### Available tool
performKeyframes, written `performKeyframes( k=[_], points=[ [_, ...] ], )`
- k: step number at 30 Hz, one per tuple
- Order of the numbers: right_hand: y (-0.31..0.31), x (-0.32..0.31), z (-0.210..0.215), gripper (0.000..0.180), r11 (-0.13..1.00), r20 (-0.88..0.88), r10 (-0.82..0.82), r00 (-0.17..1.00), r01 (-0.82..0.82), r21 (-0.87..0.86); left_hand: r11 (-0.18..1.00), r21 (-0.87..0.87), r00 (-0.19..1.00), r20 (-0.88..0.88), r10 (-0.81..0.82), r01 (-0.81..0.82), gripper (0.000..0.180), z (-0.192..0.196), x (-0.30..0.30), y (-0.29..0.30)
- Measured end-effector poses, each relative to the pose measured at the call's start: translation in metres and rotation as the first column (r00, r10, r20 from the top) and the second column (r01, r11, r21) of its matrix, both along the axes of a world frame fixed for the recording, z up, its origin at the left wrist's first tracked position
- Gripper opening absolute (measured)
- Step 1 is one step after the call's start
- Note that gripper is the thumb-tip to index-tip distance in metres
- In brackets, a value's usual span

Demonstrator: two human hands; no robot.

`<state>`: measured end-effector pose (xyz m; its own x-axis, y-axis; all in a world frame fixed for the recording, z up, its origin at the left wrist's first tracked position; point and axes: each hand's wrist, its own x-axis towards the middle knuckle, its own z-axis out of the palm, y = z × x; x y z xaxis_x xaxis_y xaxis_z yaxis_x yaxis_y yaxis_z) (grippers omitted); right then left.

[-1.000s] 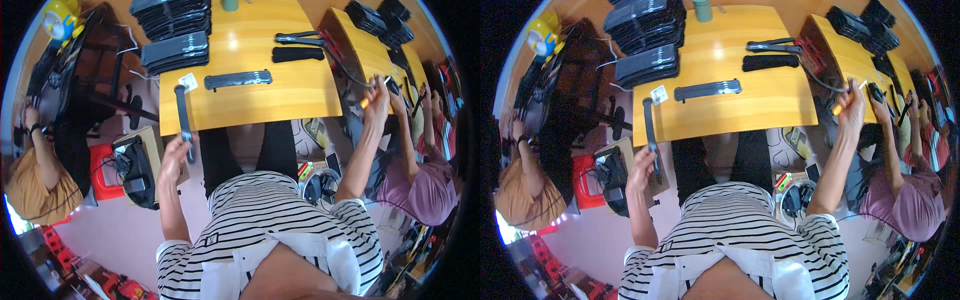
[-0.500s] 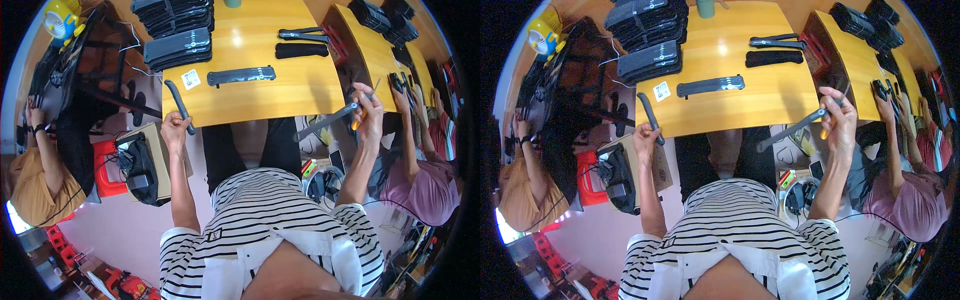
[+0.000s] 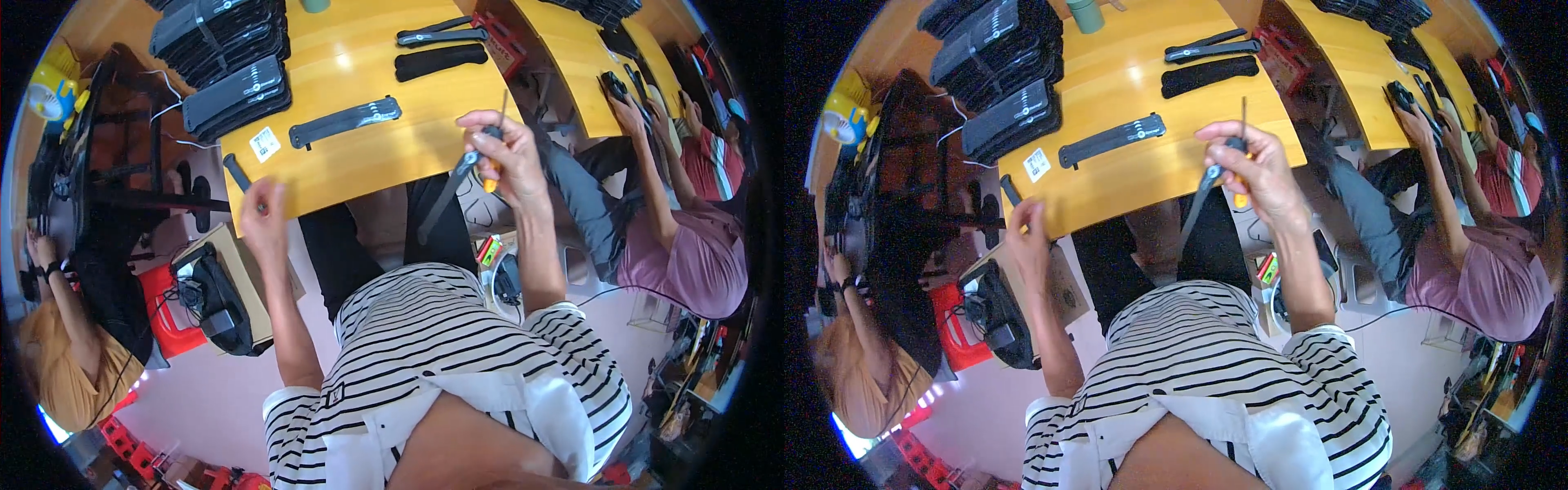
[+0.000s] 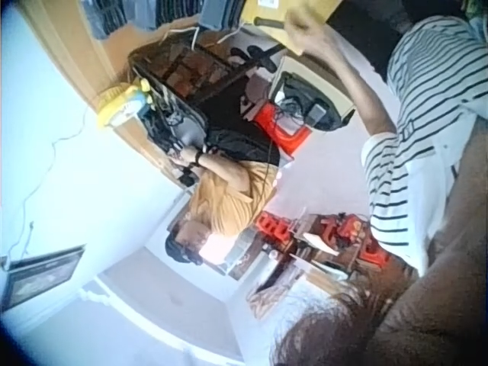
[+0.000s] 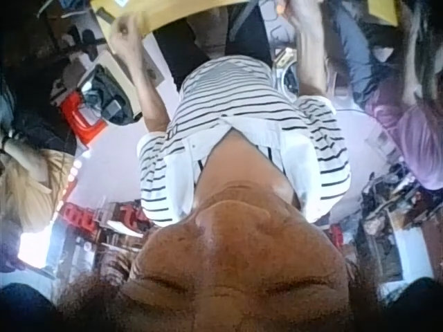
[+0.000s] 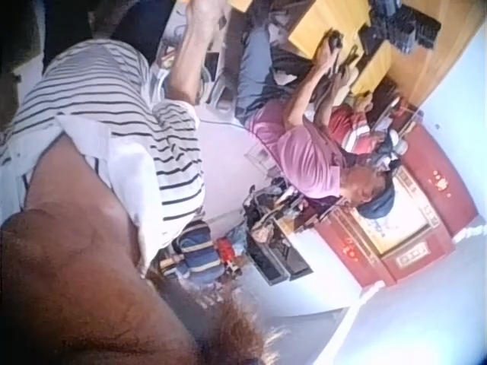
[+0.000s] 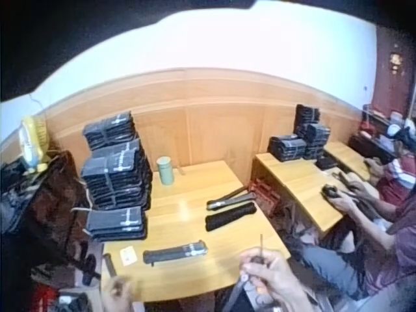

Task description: Assembling metal hardware and small components onto black leather or synthetic straps.

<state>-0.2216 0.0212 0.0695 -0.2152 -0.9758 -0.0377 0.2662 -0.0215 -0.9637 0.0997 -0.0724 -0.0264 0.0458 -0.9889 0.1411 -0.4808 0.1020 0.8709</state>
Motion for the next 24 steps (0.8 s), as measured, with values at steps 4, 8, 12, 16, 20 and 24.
performKeyframes(
  k=[4, 8, 12, 16, 20, 24],
  points=[
    [-0.001, 0.037, -0.016, 0.020, 0.991, 0.147, 0.129, 0.981, -0.134, 0.028, 0.710, 0.253, 0.703, -0.544, -0.457, 0.657, 0.024, 0.055, -0.086, 0.037],
    [-0.001, 0.048, -0.030, 0.020, 0.981, 0.095, 0.169, 0.981, -0.176, 0.076, 0.505, 0.318, 0.570, -0.658, -0.491, 0.802, 0.020, 0.044, -0.105, 0.046],
    [0.003, 0.037, -0.036, 0.022, 0.992, -0.131, 0.035, 0.991, -0.019, 0.122, 0.595, 0.371, 0.689, -0.525, -0.499, 0.713, 0.017, 0.046, -0.100, 0.041],
    [0.005, 0.031, -0.040, 0.016, 0.977, -0.263, 0.088, 0.961, -0.031, 0.213, 0.624, 0.327, 0.698, -0.442, -0.563, 0.710, 0.016, 0.034, -0.098, 0.036],
    [0.001, 0.029, -0.047, 0.009, 0.977, -0.289, 0.119, 0.950, -0.060, 0.205, 0.579, 0.317, 0.657, -0.448, -0.607, 0.751, 0.015, 0.032, -0.094, 0.031],
    [0.002, 0.016, -0.056, 0.007, 0.968, -0.327, 0.093, 0.940, -0.008, 0.252, 0.453, 0.373, 0.587, -0.519, -0.621, 0.809, 0.014, 0.030, -0.065, 0.019]
  ],
)
